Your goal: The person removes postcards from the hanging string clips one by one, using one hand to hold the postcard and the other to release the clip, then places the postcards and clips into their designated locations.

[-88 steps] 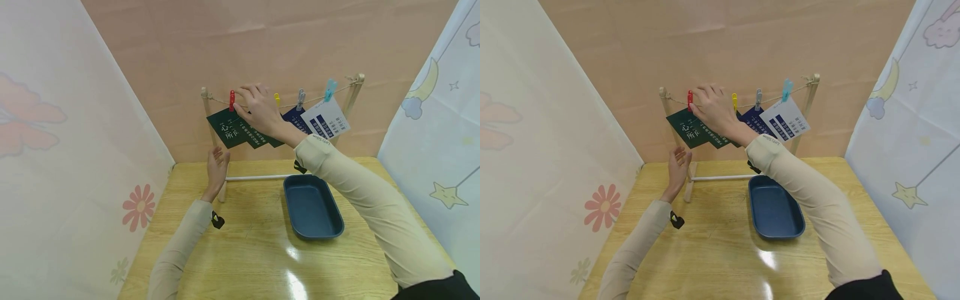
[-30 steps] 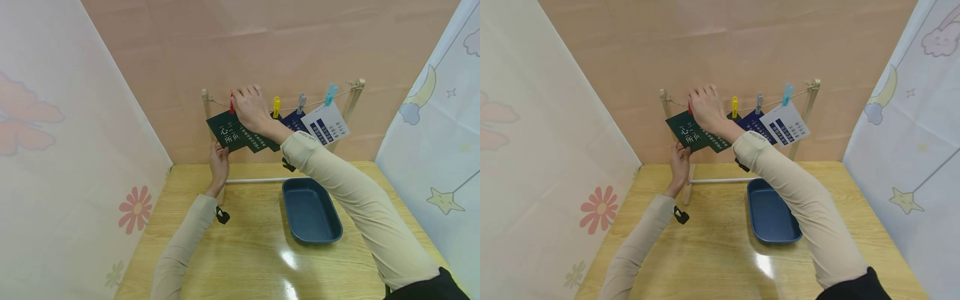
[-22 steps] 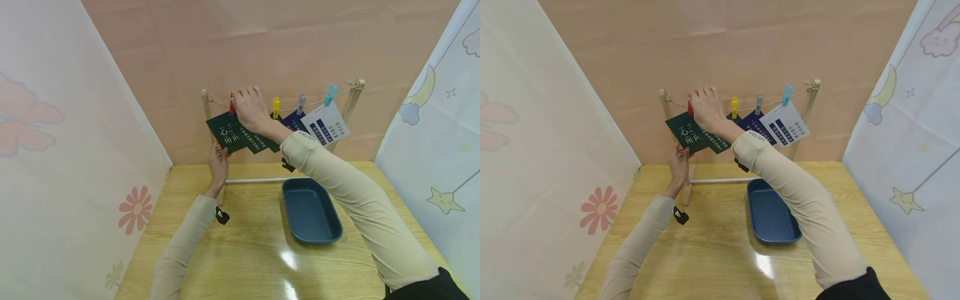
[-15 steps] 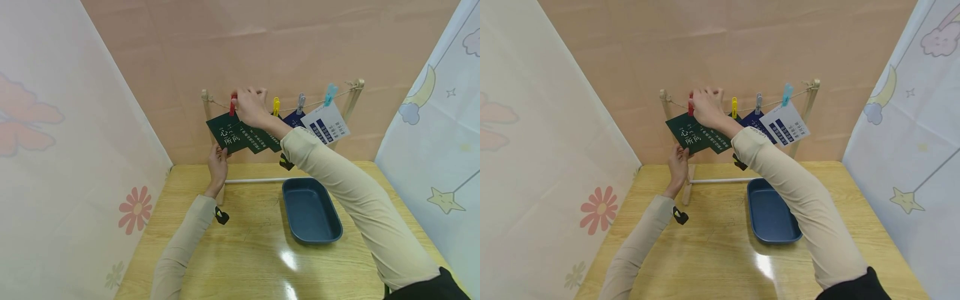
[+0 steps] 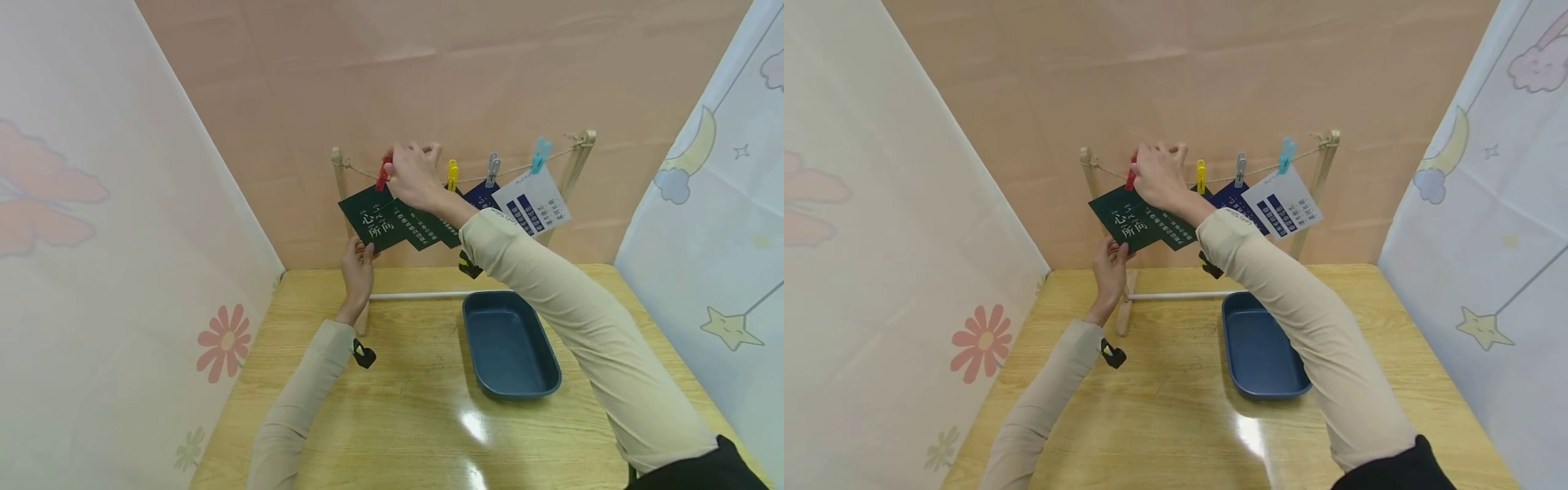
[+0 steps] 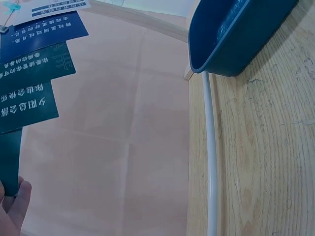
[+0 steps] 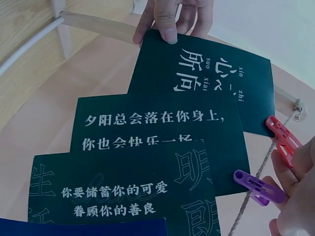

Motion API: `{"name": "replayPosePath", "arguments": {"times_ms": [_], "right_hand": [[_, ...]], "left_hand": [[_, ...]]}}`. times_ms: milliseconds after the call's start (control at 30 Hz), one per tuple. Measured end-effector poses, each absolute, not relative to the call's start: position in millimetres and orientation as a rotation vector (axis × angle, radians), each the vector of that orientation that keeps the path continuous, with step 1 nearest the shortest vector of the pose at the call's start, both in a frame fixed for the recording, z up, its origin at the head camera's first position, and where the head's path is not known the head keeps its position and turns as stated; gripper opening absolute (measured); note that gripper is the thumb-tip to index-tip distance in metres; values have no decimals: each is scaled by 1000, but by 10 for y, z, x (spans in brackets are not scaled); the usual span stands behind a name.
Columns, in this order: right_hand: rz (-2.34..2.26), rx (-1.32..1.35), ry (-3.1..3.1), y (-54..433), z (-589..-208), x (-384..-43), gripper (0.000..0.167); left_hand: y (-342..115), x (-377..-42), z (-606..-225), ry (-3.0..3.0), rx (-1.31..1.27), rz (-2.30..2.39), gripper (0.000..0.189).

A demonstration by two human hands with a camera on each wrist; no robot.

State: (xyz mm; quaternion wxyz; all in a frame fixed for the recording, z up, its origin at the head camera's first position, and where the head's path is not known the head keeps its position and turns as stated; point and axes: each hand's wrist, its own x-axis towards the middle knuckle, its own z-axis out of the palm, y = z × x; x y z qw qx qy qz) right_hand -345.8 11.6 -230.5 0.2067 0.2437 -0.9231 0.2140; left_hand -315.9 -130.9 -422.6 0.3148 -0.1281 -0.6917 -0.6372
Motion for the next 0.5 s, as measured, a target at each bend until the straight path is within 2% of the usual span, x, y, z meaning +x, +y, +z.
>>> {"name": "replayPosePath", "arguments": {"times_ms": [267, 500], "right_hand": [[599, 654, -2527, 143, -2296, -3460, 23], [599, 620, -2506, 167, -2259, -3442, 22]], "left_hand": [[-1254, -2902, -3953, -1823, -390, -1649, 19], [-1268, -2886, -3930, -1811, -433, -1647, 18]]}}
